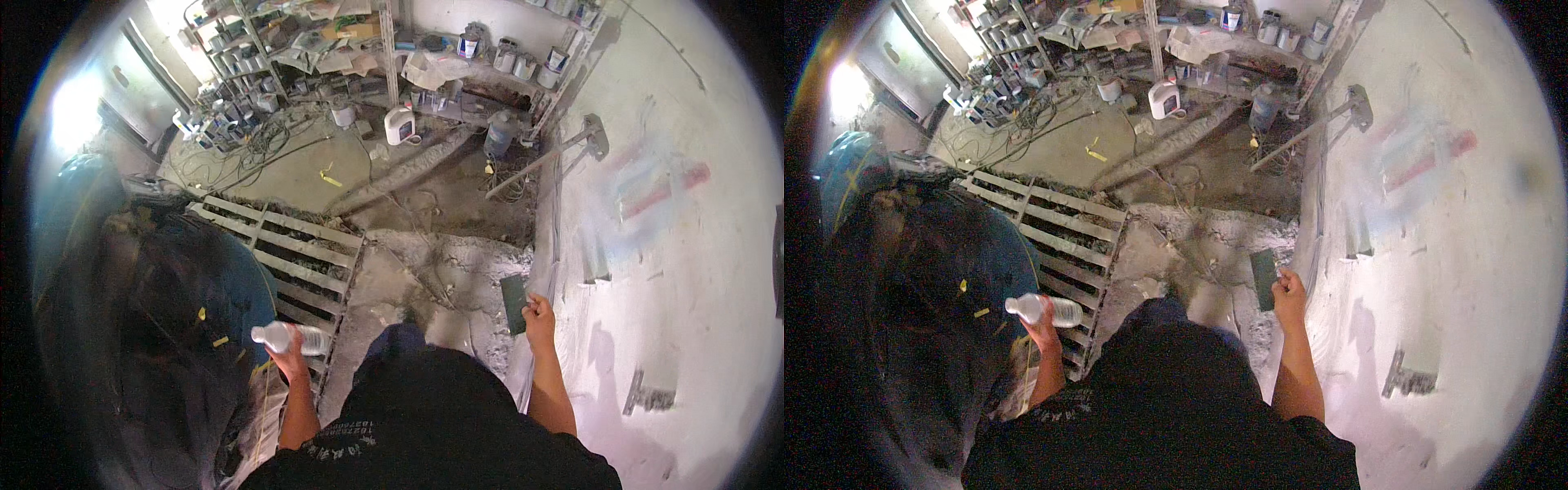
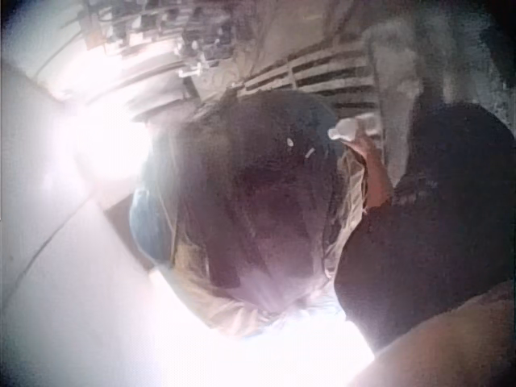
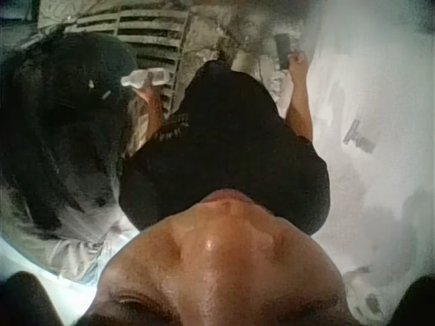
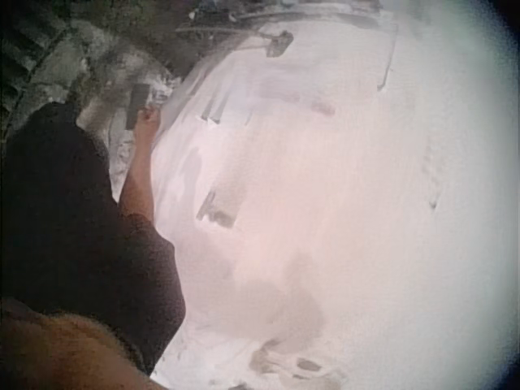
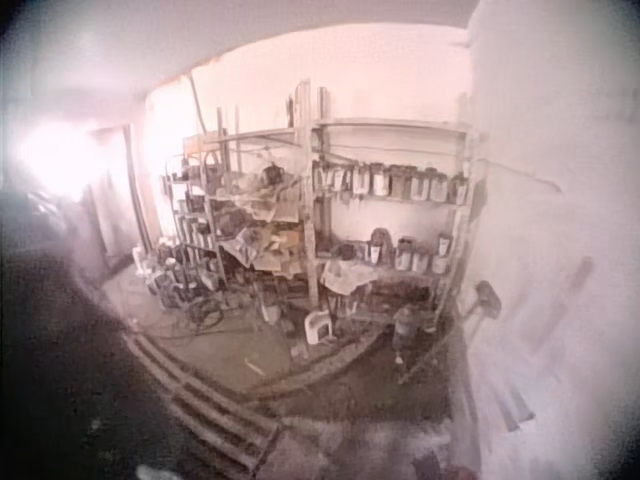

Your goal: The person walks to a car in a workshop, retrieves a sanding block and a water bottle, then sands a black car panel while continuously pouring water from the bottle onto the surface. The person switches to a different sanding block and continues wet sanding the same area.

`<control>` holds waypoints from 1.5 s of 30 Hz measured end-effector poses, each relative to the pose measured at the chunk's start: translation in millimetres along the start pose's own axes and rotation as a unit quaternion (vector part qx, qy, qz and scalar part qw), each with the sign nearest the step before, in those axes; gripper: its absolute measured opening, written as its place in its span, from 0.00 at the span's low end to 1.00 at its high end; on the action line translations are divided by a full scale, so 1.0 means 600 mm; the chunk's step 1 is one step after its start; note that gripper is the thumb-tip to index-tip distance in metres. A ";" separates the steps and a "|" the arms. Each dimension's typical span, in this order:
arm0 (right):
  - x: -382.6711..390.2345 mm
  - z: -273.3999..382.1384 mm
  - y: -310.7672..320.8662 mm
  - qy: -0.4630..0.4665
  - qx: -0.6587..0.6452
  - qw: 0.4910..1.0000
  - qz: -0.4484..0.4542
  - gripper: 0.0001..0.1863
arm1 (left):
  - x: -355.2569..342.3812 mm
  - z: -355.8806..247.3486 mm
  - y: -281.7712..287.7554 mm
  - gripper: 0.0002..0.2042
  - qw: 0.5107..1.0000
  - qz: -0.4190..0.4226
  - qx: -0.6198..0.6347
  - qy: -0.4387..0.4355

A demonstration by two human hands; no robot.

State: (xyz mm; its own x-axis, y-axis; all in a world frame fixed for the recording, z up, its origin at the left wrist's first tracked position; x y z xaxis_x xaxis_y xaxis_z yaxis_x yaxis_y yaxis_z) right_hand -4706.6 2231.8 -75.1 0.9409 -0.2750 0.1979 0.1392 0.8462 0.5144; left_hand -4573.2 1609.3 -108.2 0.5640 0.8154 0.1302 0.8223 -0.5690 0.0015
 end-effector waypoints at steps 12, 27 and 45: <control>-0.478 0.064 0.000 -0.074 -0.028 0.997 0.014 0.23 | -0.295 -0.261 -0.461 0.28 0.980 -0.031 0.061 -0.186; -1.144 0.419 -0.099 0.066 -0.017 0.988 0.138 0.26 | -0.281 -0.300 -0.587 0.34 0.955 -0.273 -0.032 -0.114; -1.812 0.642 -0.333 0.202 0.017 0.975 0.086 0.22 | -0.369 -0.252 -0.762 0.31 0.782 -0.444 -0.421 -0.115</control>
State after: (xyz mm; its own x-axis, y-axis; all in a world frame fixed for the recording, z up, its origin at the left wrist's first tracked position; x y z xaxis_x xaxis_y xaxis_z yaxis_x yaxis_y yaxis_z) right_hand -5876.6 2186.0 -71.7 0.9952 0.0783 -0.0579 -0.0357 0.8465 0.5312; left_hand -5085.7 1672.7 12.2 -0.1239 0.8715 -0.4744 0.6106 0.4438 0.6558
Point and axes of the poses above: each hand's wrist, its own x-axis away from the middle knuckle, its own y-axis out of the back of the hand, z = x × y, the point moved 6 cm from there along -x, towards the middle knuckle, and after that the axes turned 3 degrees about z, right-handed, at the moved point
